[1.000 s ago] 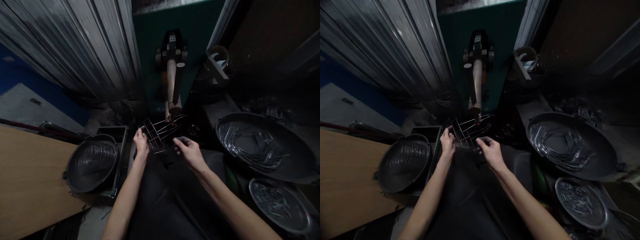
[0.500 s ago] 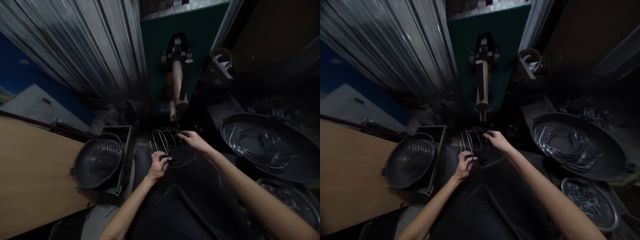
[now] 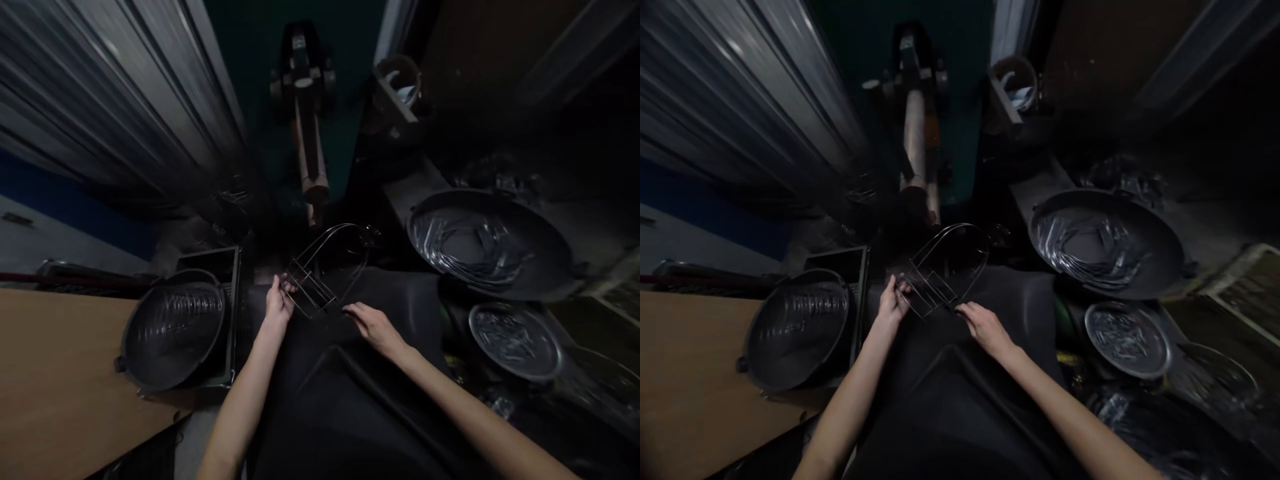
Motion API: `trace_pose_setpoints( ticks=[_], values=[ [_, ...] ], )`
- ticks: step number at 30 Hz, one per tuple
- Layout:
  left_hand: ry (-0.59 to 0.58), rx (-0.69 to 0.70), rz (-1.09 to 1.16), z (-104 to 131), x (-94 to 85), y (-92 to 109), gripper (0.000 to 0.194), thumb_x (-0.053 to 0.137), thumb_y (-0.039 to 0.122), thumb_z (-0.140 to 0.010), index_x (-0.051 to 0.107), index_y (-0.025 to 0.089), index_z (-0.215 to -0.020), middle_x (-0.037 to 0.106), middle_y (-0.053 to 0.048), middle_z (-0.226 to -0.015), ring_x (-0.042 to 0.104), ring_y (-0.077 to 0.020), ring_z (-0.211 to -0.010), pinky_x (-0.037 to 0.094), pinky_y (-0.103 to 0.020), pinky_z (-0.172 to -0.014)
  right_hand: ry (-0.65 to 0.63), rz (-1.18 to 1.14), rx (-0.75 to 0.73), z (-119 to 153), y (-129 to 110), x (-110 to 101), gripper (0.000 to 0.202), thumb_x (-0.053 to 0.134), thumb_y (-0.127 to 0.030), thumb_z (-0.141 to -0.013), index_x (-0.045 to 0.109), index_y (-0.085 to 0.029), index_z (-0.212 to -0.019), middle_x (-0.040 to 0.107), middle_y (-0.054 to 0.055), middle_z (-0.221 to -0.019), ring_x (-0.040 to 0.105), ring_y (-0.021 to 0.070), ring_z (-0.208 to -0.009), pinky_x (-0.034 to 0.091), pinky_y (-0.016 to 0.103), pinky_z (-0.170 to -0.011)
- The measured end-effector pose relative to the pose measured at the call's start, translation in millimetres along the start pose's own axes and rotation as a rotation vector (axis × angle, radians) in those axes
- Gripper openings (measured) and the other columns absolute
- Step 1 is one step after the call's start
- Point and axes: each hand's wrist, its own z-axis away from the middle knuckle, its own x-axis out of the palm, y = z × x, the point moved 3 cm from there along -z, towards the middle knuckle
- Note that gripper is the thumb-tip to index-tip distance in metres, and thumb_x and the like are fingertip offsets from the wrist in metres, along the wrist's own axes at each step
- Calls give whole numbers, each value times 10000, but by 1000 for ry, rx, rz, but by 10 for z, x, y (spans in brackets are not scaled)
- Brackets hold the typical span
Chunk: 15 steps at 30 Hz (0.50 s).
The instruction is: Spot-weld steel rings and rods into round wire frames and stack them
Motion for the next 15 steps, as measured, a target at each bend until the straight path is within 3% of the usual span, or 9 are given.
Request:
trace_pose_setpoints(
  ticks=[2,5,8,11,13,15],
  values=[
    [24,70,19,53,54,-11,215,499,293,-895,530,141,-747,348,90,-413,333,-32,-351,278,-152,-430,184,89,124,244,254,-335,278,411,-372,-886,621,-229,-999,662,83,-946,628,231,-846,482,362,-789],
    [41,223,6,144,92,8,229,529,322,-876,521,141,-736,288,109,-384,262,-26,-336,225,-159,-410,533,377,486,814,858,-1021,353,421,-491,-818,630,-207,-840,648,155,-861,615,303,-833,442,424,-750],
    [19,398,-36,214,123,50,294,563,406,-838,505,142,-722,299,109,-380,250,-29,-346,210,-169,-409,517,517,957,1356,1526,-1481,323,514,-514,-713,459,-286,-490,492,137,-515,533,308,-549,357,446,-567],
    [4,484,-69,235,168,78,340,571,480,-808,522,144,-782,300,111,-386,245,-35,-354,173,-177,-402,446,378,1224,1641,1941,-1559,477,617,-504,-597,260,-324,-336,342,57,-365,320,194,-352,295,429,-495],
    [6,519,-93,234,202,96,367,565,508,-799,537,143,-828,295,111,-393,241,-37,-357,152,-180,-400,458,318,1226,1691,2037,-1510,489,625,-498,-556,257,-317,-289,340,55,-341,249,155,-323,282,425,-483],
    [3,555,-112,233,233,118,380,563,520,-796,542,143,-840,284,110,-400,232,-36,-361,139,-181,-399,534,365,1080,1683,2020,-1498,452,604,-516,-543,304,-312,-273,349,65,-336,235,150,-309,267,428,-474]
  ],
)
